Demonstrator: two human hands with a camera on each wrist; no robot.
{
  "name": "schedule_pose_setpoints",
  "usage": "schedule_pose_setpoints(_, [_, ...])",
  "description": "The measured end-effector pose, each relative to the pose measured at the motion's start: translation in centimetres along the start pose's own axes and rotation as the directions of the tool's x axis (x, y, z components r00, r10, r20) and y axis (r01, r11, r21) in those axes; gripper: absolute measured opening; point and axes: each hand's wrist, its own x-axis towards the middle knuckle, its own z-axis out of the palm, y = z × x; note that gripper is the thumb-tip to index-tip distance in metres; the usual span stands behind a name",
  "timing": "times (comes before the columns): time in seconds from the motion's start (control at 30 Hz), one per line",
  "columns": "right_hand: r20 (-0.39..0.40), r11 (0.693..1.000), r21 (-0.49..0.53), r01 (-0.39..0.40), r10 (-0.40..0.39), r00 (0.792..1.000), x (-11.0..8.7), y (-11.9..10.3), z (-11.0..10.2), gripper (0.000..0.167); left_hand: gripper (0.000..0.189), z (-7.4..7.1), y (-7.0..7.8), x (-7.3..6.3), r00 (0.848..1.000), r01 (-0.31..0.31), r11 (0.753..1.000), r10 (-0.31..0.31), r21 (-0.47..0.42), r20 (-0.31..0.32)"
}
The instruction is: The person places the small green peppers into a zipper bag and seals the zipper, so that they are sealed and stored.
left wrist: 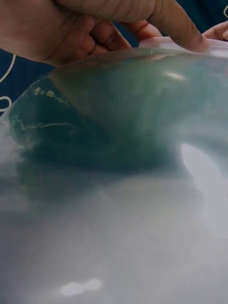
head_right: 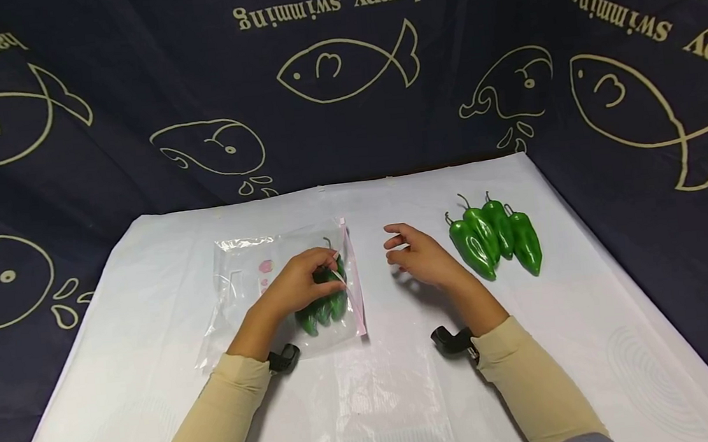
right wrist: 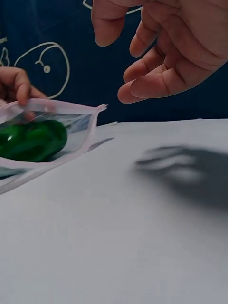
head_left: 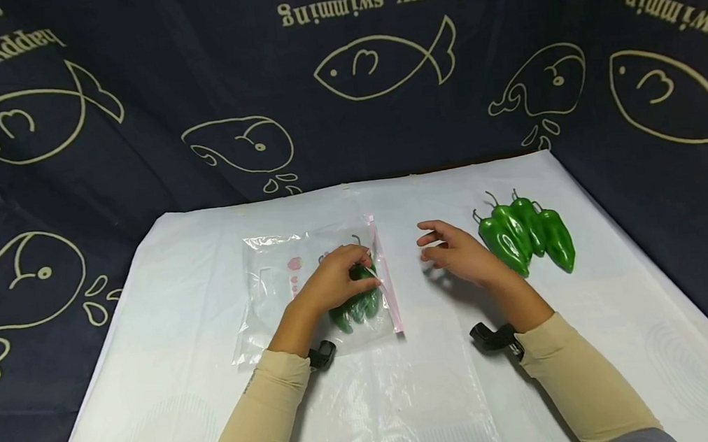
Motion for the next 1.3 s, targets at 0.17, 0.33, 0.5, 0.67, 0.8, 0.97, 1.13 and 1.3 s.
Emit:
schedule_pose_setpoints(0.17, [-0.022,1.000,-0.028,0.013,-0.013,1.000,-0.1,0.3,-1.0,0.055,0.034,-0.1,0.1,-0.1,1.000,0.006,1.000,-0.006,-0.004,0.001])
schedule_pose_setpoints(0.33, [-0.044,0.995,-0.100,0.020,-0.024,0.999,-0.5,0.3,-2.2,0.054,0.035,-0.2,0.1,-0.2,1.000,0.003,1.000,-0.003,-0.015,-0.002])
schedule_pose_setpoints(0.5, [-0.064,0.982,-0.190,0.015,-0.028,0.998,-1.1,-0.1,-3.6,0.050,0.035,-0.2,0.0,-0.3,1.000,-0.004,1.000,0.004,-0.023,-0.014])
schedule_pose_setpoints(0.67, [-0.077,0.959,-0.282,0.005,-0.028,0.997,-1.4,0.3,-5.0,0.050,0.036,-0.2,0.1,-0.3,1.000,-0.001,1.000,0.001,-0.025,-0.014])
schedule_pose_setpoints(0.8, [-0.081,0.948,-0.319,0.001,-0.029,0.996,-1.6,0.5,-5.9,0.050,0.036,-0.2,0.1,-0.3,1.000,0.002,1.000,-0.003,-0.023,-0.015])
schedule_pose_setpoints(0.97, [-0.085,0.919,-0.394,-0.004,-0.032,0.996,-1.9,0.8,-6.7,0.049,0.036,-0.1,0.0,-0.4,1.000,0.014,1.000,-0.014,-0.019,-0.011])
schedule_pose_setpoints(1.13, [-0.075,0.872,-0.490,-0.004,-0.037,0.997,-2.3,1.3,-7.5,0.050,0.035,0.1,0.0,-0.4,1.000,0.026,1.000,-0.026,-0.009,0.011])
schedule_pose_setpoints(1.3, [-0.076,0.843,-0.539,-0.007,-0.040,0.996,-2.3,1.4,-8.3,0.051,0.035,0.0,0.3,-0.3,1.000,0.008,1.000,-0.008,-0.015,-0.003])
